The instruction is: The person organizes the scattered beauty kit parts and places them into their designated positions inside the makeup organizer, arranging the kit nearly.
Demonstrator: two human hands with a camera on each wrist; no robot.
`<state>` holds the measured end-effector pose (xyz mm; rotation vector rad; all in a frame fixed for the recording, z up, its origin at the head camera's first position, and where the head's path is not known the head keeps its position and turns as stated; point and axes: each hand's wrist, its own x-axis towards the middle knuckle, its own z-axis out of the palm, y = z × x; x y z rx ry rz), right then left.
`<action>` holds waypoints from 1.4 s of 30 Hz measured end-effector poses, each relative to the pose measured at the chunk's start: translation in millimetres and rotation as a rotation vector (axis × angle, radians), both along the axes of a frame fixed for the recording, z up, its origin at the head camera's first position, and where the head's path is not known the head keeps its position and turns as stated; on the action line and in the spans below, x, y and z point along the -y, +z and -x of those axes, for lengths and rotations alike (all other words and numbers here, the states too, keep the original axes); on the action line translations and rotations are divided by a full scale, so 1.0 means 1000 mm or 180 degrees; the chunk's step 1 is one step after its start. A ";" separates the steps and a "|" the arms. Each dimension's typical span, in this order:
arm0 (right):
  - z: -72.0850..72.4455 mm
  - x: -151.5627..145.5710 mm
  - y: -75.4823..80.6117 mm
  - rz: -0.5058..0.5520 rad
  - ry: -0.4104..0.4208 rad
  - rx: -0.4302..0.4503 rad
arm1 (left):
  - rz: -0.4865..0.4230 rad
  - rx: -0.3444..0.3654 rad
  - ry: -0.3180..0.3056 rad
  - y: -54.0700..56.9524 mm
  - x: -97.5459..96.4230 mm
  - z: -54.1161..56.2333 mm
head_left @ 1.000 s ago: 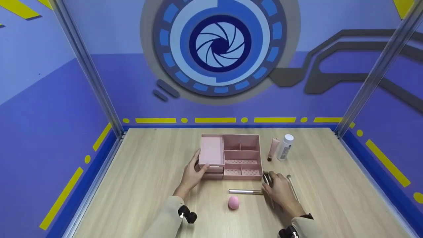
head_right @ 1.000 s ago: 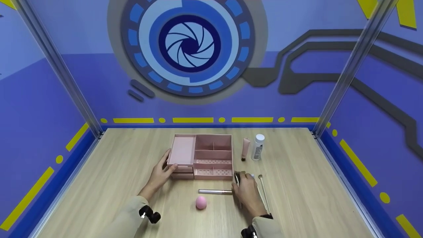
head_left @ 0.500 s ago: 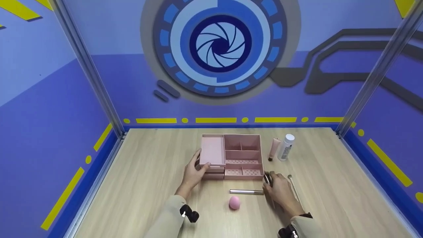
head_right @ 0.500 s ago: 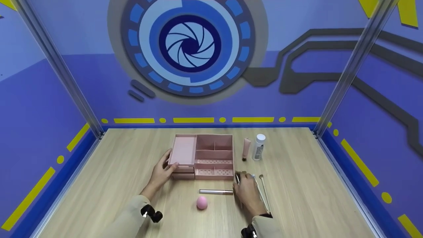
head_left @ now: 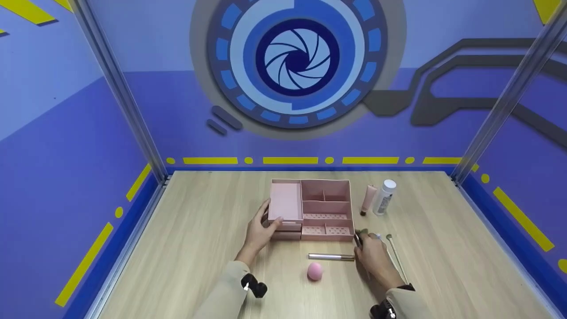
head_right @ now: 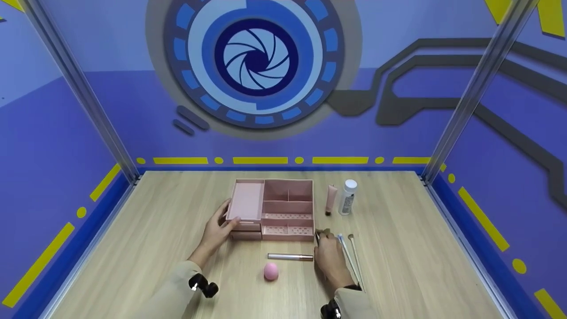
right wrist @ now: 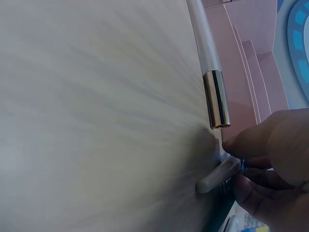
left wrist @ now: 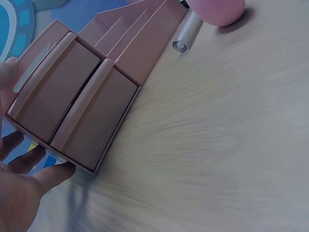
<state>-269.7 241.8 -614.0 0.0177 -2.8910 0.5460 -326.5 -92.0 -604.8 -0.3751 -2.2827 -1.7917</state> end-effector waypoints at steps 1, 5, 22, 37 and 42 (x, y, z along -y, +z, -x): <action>0.000 0.000 0.000 -0.0027 -0.0010 0.0012 | -0.0034 -0.0012 0.0000 0.002 -0.001 -0.001; 0.002 0.001 0.000 -0.0080 -0.0029 0.0022 | -0.0097 -0.0039 -0.0038 0.017 -0.003 -0.011; -0.001 -0.001 0.018 0.0046 -0.0136 -0.0171 | -0.0080 0.0099 -0.0084 0.031 -0.001 -0.020; -0.003 0.006 0.043 0.0167 -0.0066 -0.0573 | -0.0299 0.0155 -0.0258 0.030 0.000 -0.017; -0.003 0.008 0.048 0.0200 0.0064 -0.0826 | -0.0194 0.0089 -0.0253 0.031 0.000 -0.016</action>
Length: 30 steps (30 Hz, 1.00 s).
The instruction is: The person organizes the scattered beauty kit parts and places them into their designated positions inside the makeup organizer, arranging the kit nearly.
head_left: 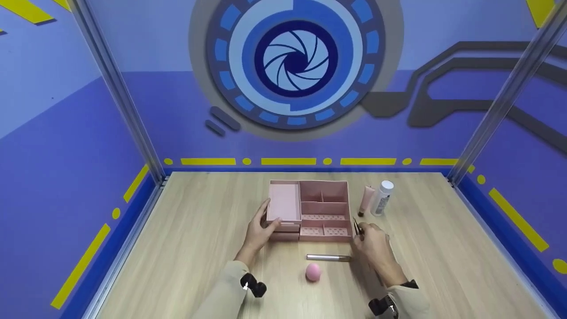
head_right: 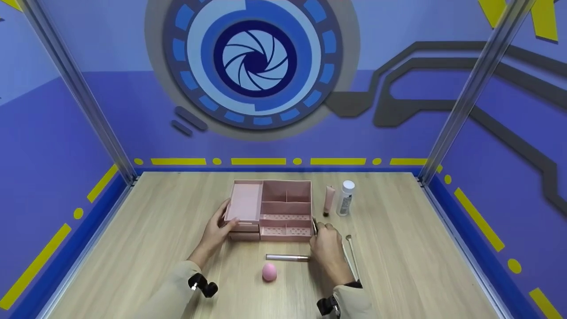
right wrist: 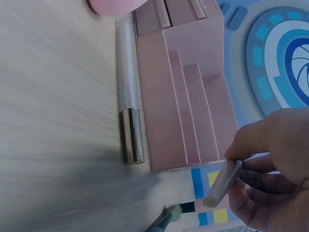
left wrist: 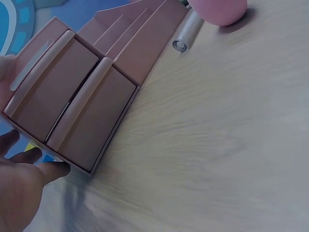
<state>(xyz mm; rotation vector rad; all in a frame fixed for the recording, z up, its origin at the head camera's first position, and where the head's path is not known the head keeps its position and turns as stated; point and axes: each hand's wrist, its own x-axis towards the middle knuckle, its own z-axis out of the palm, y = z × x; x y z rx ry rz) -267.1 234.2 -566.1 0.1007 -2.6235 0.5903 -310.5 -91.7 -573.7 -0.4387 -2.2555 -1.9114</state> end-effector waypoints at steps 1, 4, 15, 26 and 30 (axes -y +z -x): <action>0.000 0.000 0.000 -0.0001 0.0012 -0.0011 | 0.0013 0.0002 0.0003 0.000 0.000 0.000; -0.001 0.003 0.003 0.0006 0.0002 -0.0007 | -0.0031 0.0019 -0.0024 0.002 0.001 0.000; -0.002 0.008 0.008 0.0079 -0.0007 -0.0028 | -0.0106 0.0251 0.0001 0.008 0.002 -0.005; 0.001 0.008 0.006 0.0101 0.0099 -0.0393 | 0.0005 0.0240 0.0311 -0.018 -0.004 0.010; 0.001 0.010 0.010 0.0125 0.0128 -0.0424 | -0.0014 0.0349 0.0377 -0.024 -0.004 0.014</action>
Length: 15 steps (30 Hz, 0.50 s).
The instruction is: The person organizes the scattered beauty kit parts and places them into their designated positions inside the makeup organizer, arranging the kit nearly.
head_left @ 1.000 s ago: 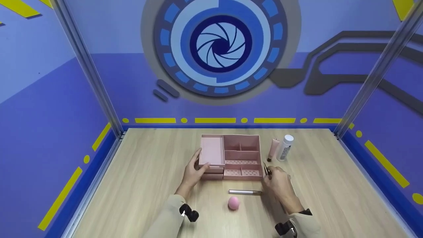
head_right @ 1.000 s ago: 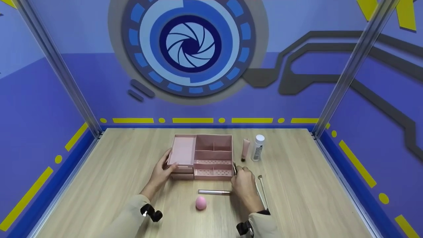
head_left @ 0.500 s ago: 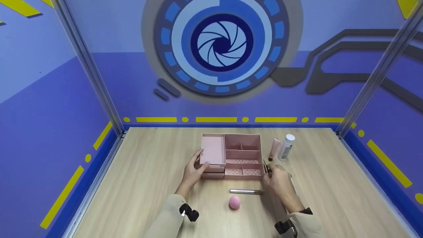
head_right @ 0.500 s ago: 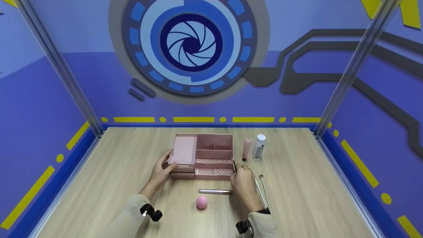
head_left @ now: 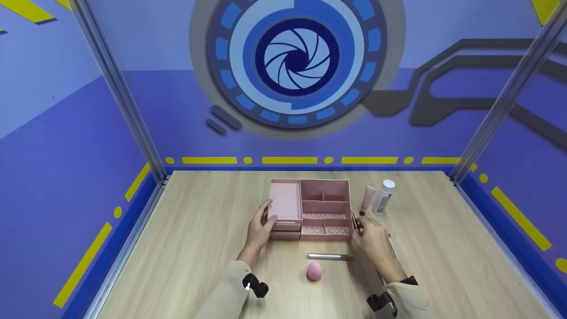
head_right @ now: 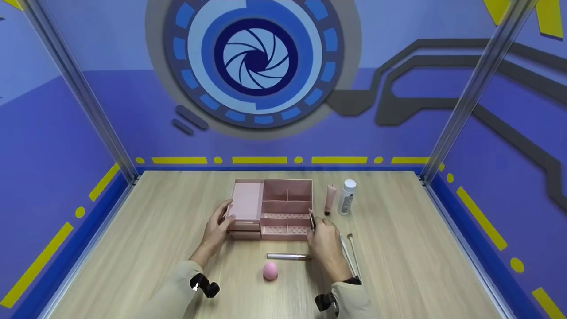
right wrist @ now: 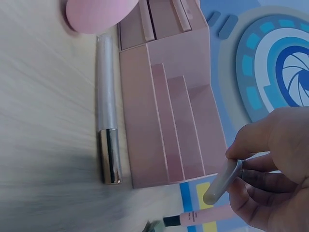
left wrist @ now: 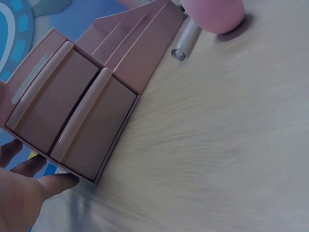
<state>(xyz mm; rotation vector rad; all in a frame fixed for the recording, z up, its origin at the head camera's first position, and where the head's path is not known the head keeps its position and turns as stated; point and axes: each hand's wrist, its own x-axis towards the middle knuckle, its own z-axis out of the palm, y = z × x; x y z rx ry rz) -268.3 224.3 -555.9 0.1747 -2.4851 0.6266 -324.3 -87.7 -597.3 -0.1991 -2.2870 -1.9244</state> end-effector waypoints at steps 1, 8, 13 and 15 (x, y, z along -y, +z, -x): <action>0.000 0.000 0.001 0.0006 0.0007 -0.0011 | -0.0009 0.0032 0.0020 0.000 0.000 0.000; 0.001 0.003 0.004 0.0091 0.0038 0.0014 | -0.0118 0.0030 -0.0021 0.004 0.002 -0.007; 0.002 0.005 0.006 0.0123 0.0030 0.0016 | -0.0098 -0.0122 -0.0166 0.025 0.004 -0.024; 0.002 0.006 0.007 0.0117 0.0023 -0.0006 | -0.0089 -0.0188 -0.0196 0.030 0.005 -0.029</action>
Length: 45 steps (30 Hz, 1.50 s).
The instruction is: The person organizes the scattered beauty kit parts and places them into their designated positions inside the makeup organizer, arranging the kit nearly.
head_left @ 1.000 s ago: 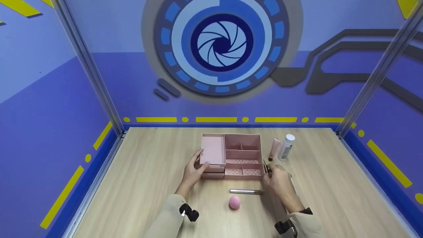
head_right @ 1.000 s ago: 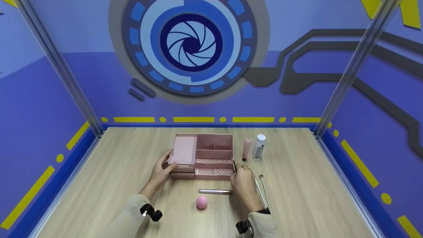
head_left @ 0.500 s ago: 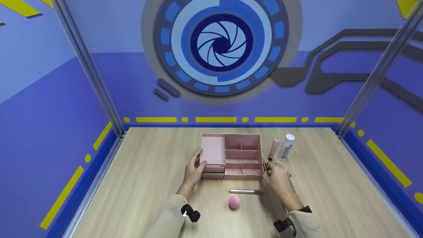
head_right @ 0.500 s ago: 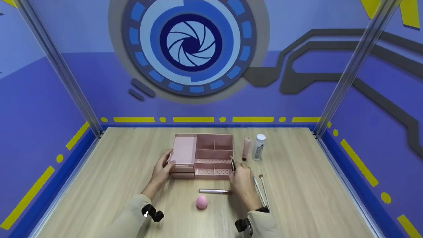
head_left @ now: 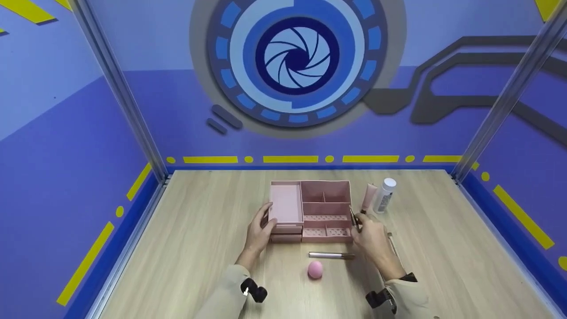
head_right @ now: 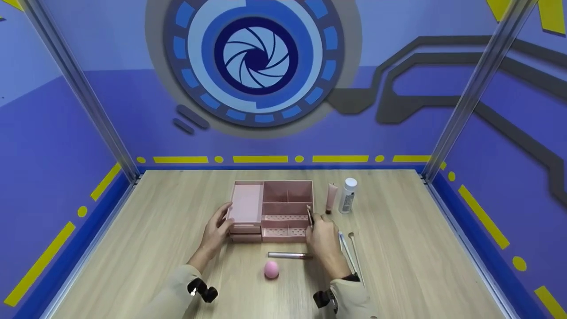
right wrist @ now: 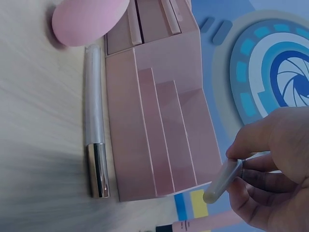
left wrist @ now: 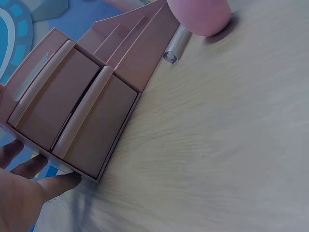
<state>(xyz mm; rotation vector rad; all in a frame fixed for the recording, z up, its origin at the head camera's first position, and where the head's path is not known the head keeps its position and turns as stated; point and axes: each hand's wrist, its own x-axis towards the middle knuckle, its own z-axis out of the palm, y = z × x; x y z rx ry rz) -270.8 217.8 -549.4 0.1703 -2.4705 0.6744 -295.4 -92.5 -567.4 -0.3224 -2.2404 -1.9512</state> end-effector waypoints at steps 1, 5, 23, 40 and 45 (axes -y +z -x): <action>0.000 0.001 0.001 -0.0004 0.0003 -0.0012 | -0.0021 -0.0001 -0.0005 -0.001 0.000 -0.001; 0.000 0.004 0.005 -0.0006 0.0010 0.0033 | -0.0021 -0.0006 0.0042 -0.015 0.001 0.003; 0.011 0.023 0.024 0.0006 0.0165 -0.0003 | -0.0033 -0.0039 -0.0029 -0.034 0.003 0.007; 0.024 0.052 0.045 0.0129 0.0326 0.0002 | -0.0040 -0.0022 -0.0104 -0.037 0.005 0.010; 0.028 0.063 0.050 0.0143 0.0297 0.0227 | -0.0063 -0.0090 -0.0228 -0.023 0.008 0.003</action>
